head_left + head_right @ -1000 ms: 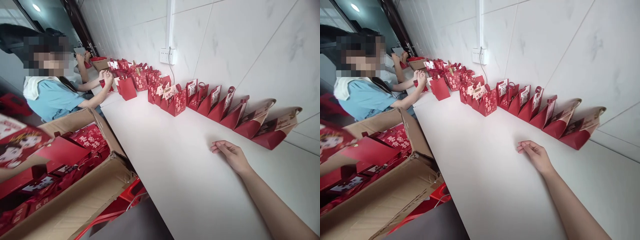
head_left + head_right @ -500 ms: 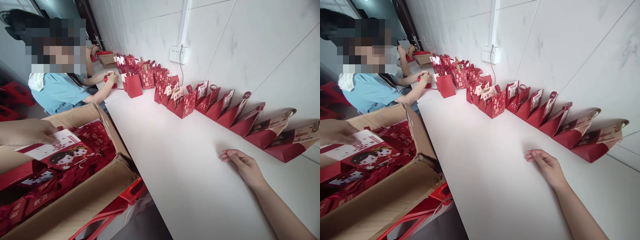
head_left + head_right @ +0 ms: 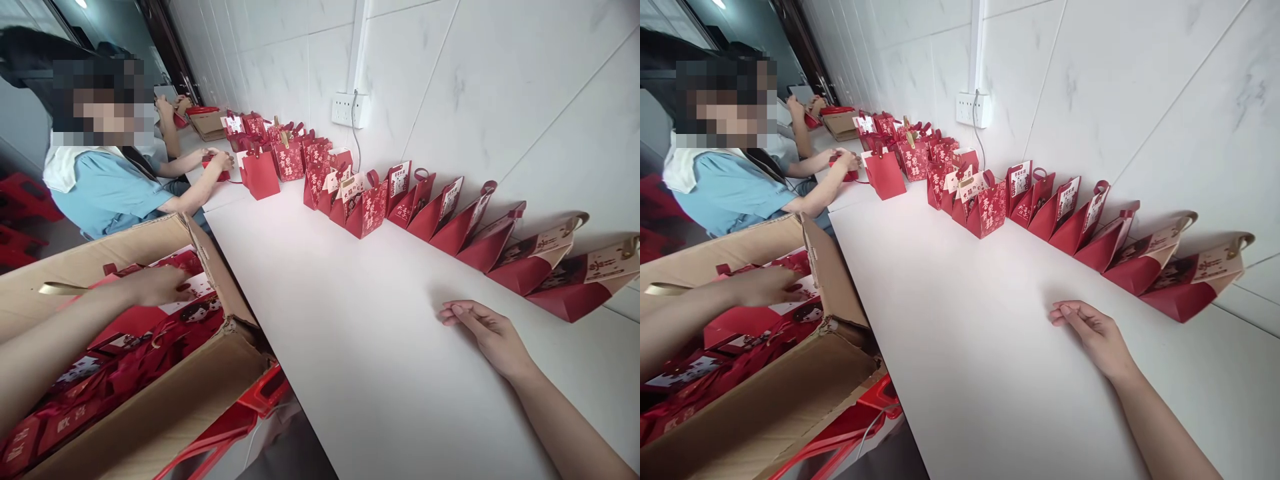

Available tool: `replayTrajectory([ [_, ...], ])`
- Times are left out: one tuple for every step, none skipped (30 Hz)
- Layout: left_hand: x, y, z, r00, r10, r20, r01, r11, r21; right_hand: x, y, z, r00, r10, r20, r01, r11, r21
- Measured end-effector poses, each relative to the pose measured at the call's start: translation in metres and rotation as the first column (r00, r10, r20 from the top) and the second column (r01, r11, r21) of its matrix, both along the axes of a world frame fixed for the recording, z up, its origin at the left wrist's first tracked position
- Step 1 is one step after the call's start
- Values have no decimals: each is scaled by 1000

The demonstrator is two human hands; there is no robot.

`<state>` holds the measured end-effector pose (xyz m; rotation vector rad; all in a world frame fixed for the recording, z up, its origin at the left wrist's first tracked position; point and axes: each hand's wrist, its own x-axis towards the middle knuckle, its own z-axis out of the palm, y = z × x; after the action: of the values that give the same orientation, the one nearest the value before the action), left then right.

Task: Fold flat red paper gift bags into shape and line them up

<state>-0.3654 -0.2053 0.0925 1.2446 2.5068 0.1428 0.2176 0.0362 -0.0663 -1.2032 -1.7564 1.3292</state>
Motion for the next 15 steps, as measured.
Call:
replayTrajectory([
  [-1,-5,-6,998,-50,-34,46,994,-101,0,0,0,1000,2,-2,-2,1000,0],
  [-3,-9,-10,992,-114,-49,101,972,-211,0,0,-1,1000,4,-3,-4,1000,0],
  [-5,-13,-13,987,-148,-68,125,957,-262,0,1,-1,1000,5,-1,-5,1000,0],
  [-9,-16,-15,983,-158,-91,130,959,-253,0,1,-1,1000,6,1,-6,1000,2],
  [-13,-18,-16,980,-169,-104,140,961,-236,-1,1,-1,1000,8,3,-8,1000,5],
  [-17,-19,-16,976,-184,-118,156,963,-219,-1,1,-1,1000,10,4,-10,1000,9],
  [-21,-19,-16,971,-196,-136,165,964,-208,-1,1,-1,1000,13,3,-13,1000,13],
  [-24,-19,-16,968,-201,-151,168,964,-207,-1,1,0,1000,16,2,-16,1000,17],
  [-27,-18,-16,967,-199,-160,163,964,-211,-2,1,0,1000,19,2,-19,1000,21],
  [-28,-17,-17,967,-194,-165,156,964,-217,-2,1,1,1000,21,3,-21,1000,22],
  [-29,-16,-18,968,-186,-170,148,965,-215,-2,1,1,1000,22,4,-22,1000,20],
  [-28,-15,-20,969,-183,-167,147,967,-207,-2,1,1,1000,22,5,-22,1000,17],
  [-27,-14,-22,971,-180,-160,147,970,-196,-2,1,2,1000,22,4,-22,1000,13],
  [-25,-13,-24,973,-174,-149,147,973,-177,-2,1,2,1000,22,3,-22,1000,10],
  [-22,-12,-26,977,-165,-137,143,977,-157,-2,1,2,1000,22,1,-22,1000,7],
])
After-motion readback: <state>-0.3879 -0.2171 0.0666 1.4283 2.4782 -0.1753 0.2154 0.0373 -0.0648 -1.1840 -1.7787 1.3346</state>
